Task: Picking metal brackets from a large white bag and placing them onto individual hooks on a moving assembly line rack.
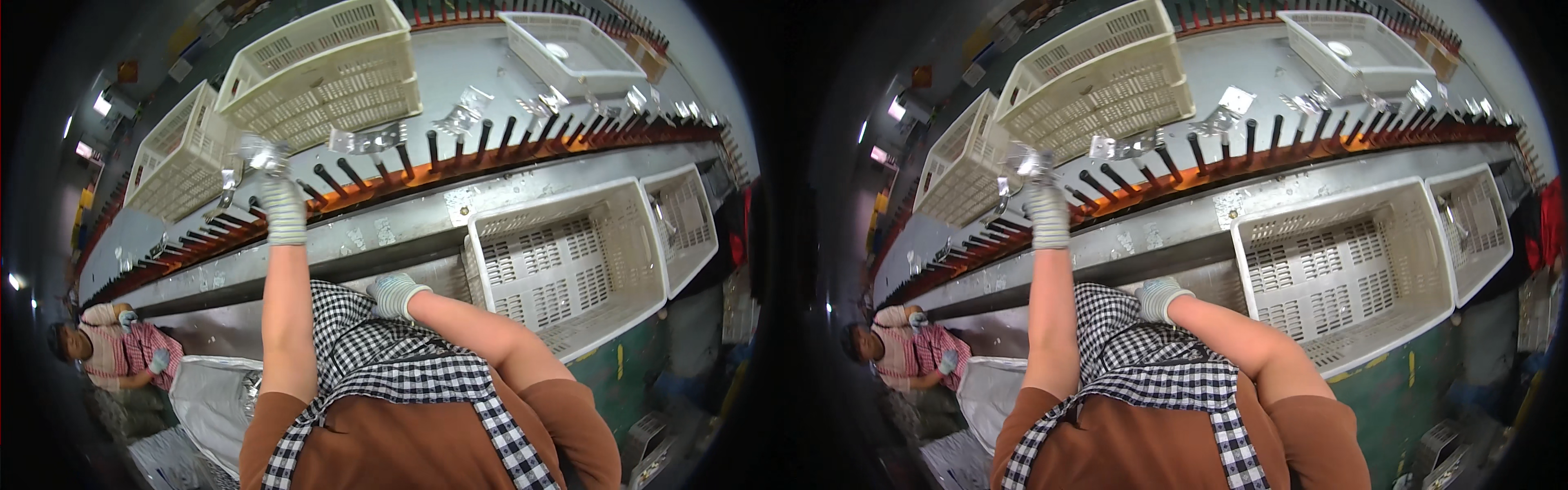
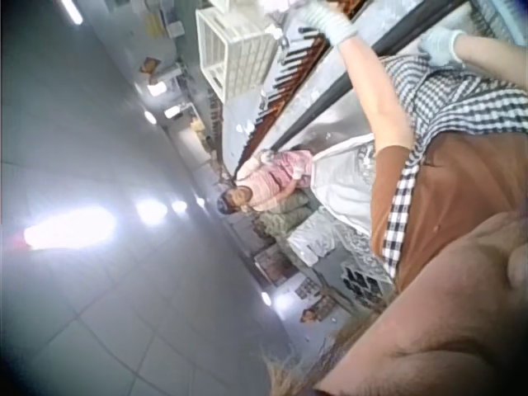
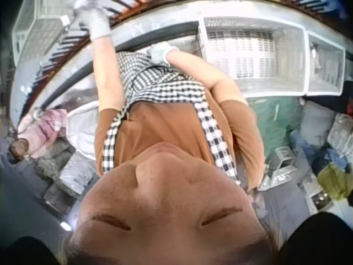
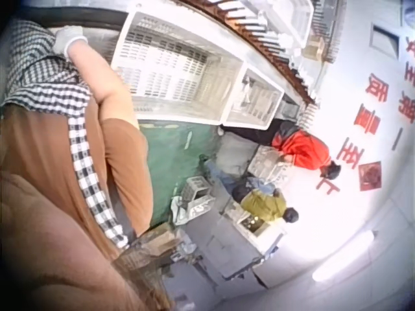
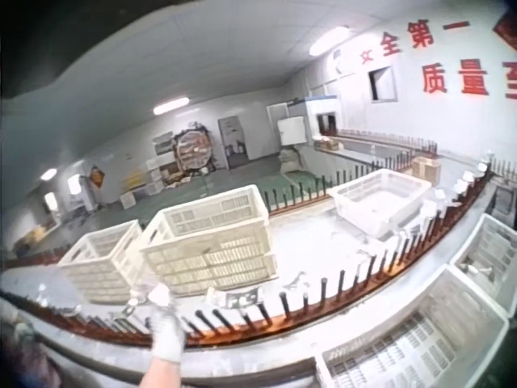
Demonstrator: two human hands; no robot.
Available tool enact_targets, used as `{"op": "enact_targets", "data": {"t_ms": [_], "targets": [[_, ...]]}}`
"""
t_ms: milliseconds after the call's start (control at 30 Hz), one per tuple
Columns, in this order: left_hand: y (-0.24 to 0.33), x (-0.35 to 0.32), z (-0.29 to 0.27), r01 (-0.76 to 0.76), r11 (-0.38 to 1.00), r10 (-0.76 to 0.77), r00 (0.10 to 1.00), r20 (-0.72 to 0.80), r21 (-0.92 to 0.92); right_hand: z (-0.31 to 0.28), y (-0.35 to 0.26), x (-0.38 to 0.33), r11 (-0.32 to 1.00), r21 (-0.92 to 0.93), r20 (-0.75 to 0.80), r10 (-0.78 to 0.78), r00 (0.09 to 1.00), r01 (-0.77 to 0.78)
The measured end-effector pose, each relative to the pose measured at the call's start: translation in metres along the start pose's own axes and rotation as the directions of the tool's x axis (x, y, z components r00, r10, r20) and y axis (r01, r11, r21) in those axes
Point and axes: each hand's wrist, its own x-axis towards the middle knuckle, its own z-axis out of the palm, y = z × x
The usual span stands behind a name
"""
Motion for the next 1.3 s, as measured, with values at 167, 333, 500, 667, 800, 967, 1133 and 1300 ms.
{"op": "enact_targets", "data": {"t_ms": [167, 333, 500, 667, 800, 967, 1133, 1300], "targets": [[0.118, -0.012, 0.021, -0.237, 0.904, 0.252, 0.968, -0.006, -0.357, 0.015, 0.006, 0.003, 0.999, 0.026, 0.026, 0.023, 0.999, -0.024], [0.102, -0.072, 0.041, -0.028, 0.835, 0.23, 0.926, 0.3, -0.55, 0.011, 0.005, 0.003, 0.999, 0.012, 0.074, 0.029, 0.997, -0.03], [0.072, -0.123, 0.078, 0.187, 0.969, -0.087, 0.872, 0.481, -0.163, 0.014, 0.009, 0.008, 1.0, 0.024, 0.037, 0.015, 0.999, -0.016], [0.033, -0.112, 0.097, 0.114, 0.993, -0.097, 0.869, 0.486, -0.006, -0.001, 0.004, -0.002, 0.998, 0.058, 0.014, 0.006, 1.0, -0.007], [-0.038, -0.07, 0.077, -0.744, 0.466, 0.371, 0.655, 0.658, 0.478, -0.004, 0.002, -0.005, 0.997, 0.066, 0.038, 0.025, 0.999, -0.028], [-0.015, -0.054, 0.059, -0.633, 0.097, 0.556, 0.675, 0.486, 0.768, 0.003, 0.007, 0.002, 0.999, 0.046, 0.013, 0.017, 1.0, -0.018], [0.064, -0.074, 0.071, -0.416, 0.785, 0.351, 0.909, 0.225, 0.459, -0.006, 0.002, -0.007, 0.998, 0.068, 0.03, -0.003, 1.0, 0.001], [0.063, -0.115, 0.095, -0.609, 0.748, 0.412, 0.738, 0.534, 0.264, 0.007, 0.009, 0.003, 0.999, 0.038, 0.006, -0.005, 1.0, 0.005]]}}
